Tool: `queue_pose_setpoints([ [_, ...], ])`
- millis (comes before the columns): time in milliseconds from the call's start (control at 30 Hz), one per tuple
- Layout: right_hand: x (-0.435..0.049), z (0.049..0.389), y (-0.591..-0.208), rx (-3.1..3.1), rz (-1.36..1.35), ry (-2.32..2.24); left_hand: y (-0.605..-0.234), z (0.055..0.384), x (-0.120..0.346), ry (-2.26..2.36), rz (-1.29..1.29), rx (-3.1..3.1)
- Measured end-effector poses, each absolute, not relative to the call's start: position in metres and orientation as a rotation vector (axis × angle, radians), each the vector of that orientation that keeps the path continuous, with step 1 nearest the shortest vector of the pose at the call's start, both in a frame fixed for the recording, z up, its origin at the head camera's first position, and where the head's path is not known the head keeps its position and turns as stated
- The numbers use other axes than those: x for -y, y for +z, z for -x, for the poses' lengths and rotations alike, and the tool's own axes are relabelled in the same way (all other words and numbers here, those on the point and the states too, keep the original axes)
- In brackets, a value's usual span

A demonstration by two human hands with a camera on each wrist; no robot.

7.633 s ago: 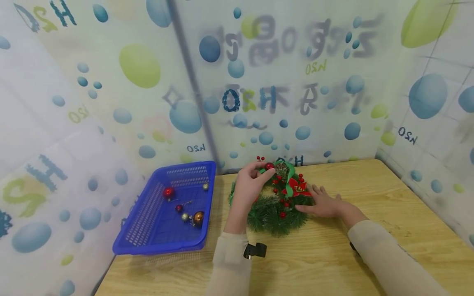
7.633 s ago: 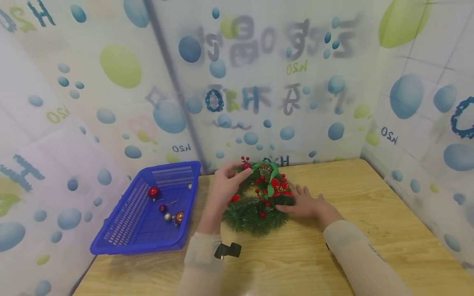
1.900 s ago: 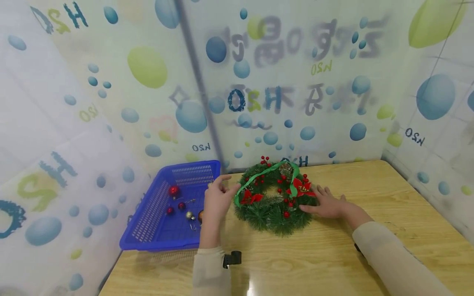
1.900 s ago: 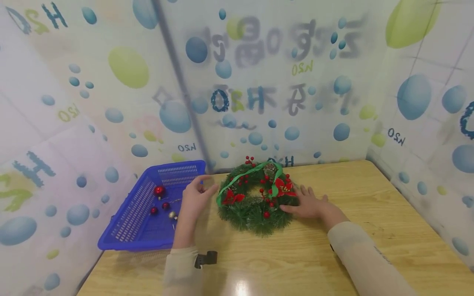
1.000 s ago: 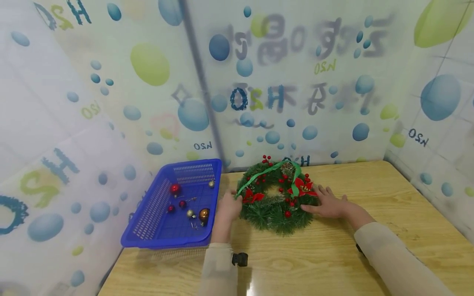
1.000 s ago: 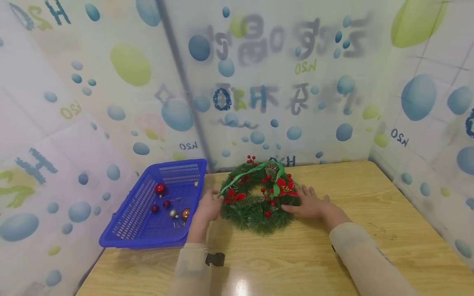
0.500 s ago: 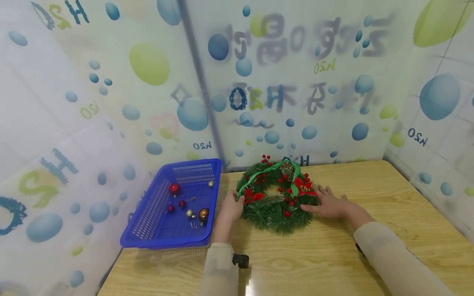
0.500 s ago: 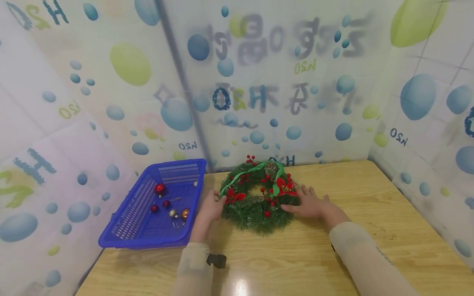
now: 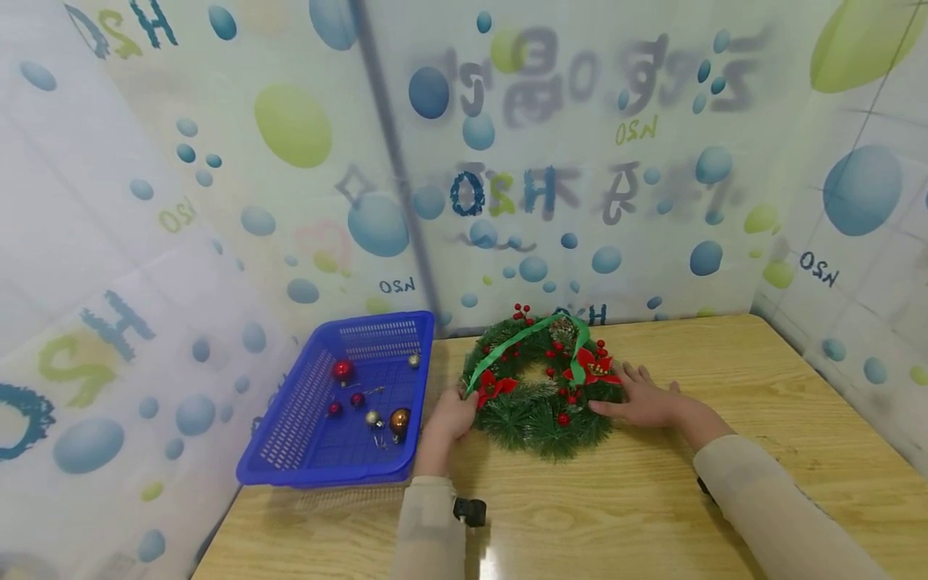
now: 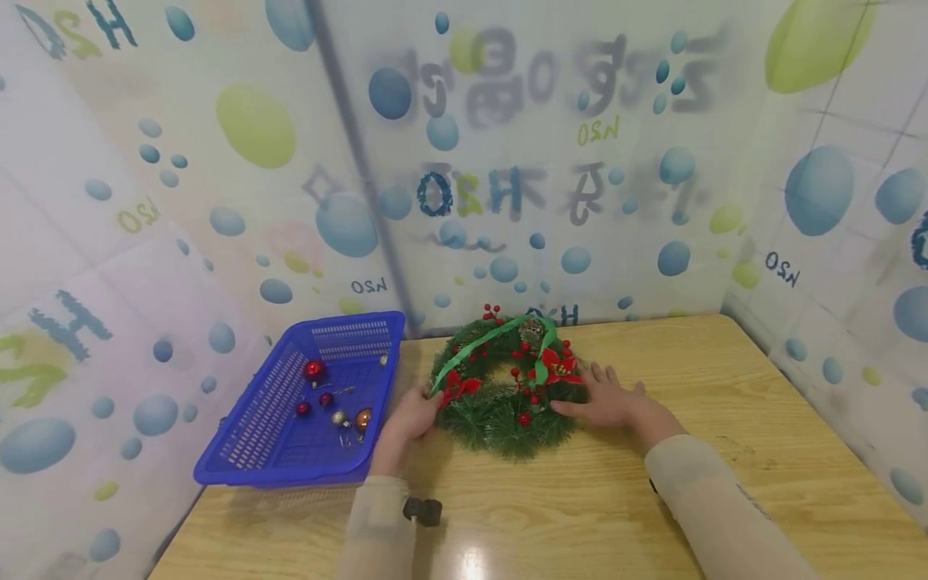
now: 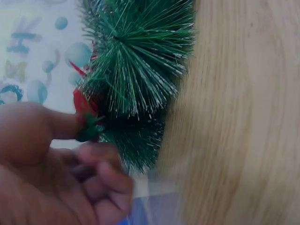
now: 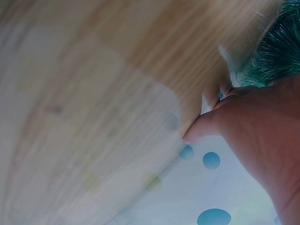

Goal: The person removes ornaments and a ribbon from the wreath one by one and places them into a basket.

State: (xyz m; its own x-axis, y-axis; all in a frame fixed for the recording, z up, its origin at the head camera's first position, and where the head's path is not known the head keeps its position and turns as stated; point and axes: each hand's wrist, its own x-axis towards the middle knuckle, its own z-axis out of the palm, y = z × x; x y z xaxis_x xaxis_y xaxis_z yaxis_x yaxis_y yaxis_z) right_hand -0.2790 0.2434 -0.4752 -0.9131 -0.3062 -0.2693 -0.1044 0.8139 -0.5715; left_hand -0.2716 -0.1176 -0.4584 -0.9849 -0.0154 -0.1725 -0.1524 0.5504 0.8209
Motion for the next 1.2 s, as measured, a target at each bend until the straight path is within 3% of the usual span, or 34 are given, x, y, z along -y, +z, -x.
queue_pose_setpoints([
  [267, -0.244, 0.279, -0.476, -2.658, 0.309, -0.787, -0.445, 0.27, 0.101, 1.484, 0.187, -2.929],
  [800, -0.242, 0.28, -0.475, -2.655, 0.298, -0.774, -0.4, 0.252, 0.099, 2.092, -0.087, -2.793],
  [1200, -0.242, 0.279, -0.476, -2.669, 0.291, -0.757, -0.395, 0.25, 0.107, 2.099, 0.06, -2.651],
])
